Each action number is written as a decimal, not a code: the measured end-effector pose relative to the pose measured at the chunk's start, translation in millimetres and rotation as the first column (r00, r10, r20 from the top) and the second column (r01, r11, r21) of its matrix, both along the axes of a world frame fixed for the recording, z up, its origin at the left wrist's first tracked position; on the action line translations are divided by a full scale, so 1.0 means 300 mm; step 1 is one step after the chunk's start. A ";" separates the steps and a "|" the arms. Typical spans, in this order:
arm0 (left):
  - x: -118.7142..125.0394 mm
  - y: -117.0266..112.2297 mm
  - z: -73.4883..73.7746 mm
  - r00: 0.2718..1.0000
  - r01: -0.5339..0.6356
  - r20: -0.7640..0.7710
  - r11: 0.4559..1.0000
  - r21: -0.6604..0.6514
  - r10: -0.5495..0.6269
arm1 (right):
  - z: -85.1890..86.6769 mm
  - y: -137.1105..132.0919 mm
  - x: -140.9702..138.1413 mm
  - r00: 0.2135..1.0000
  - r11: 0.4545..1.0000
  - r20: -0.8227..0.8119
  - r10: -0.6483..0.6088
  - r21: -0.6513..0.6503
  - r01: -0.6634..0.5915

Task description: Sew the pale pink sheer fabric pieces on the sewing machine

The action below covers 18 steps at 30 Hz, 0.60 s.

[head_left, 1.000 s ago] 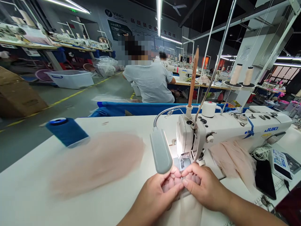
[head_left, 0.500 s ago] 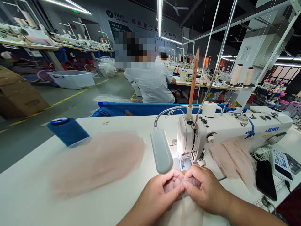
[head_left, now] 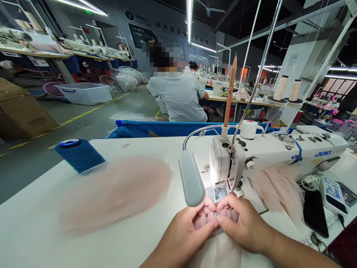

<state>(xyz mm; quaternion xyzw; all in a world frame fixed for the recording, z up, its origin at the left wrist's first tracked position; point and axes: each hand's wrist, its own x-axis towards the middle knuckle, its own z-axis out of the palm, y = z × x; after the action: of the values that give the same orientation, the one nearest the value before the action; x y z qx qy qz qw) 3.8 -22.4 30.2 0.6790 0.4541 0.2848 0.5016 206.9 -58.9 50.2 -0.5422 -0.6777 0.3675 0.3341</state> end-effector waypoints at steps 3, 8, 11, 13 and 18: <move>-0.002 -0.002 -0.005 1.000 0.002 -0.002 1.000 0.011 -0.002 | 0.005 0.002 -0.001 1.000 0.999 -0.025 0.013 -0.032 -0.014; -0.008 -0.008 0.021 1.000 0.010 -0.006 0.999 -0.030 -0.010 | 0.000 0.003 0.002 0.998 0.999 -0.042 0.043 0.010 -0.043; -0.003 -0.015 0.060 1.000 0.020 0.011 0.994 -0.110 -0.019 | -0.007 0.000 0.006 0.998 0.997 -0.036 0.057 0.056 -0.055; 0.001 -0.017 0.081 0.999 0.030 0.030 0.987 -0.160 -0.025 | -0.010 -0.002 0.008 0.997 0.992 -0.029 0.076 0.102 -0.073; 0.003 -0.016 0.090 0.998 0.020 0.056 0.983 -0.185 -0.009 | -0.008 -0.005 0.011 0.999 0.989 -0.010 0.051 0.138 -0.049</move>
<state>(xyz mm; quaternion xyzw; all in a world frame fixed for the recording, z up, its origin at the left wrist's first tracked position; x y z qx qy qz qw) 4.7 -27.1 57.1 0.6245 0.4596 0.2564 0.5770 210.3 -60.4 47.9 -0.4982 -0.7127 0.3316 0.3659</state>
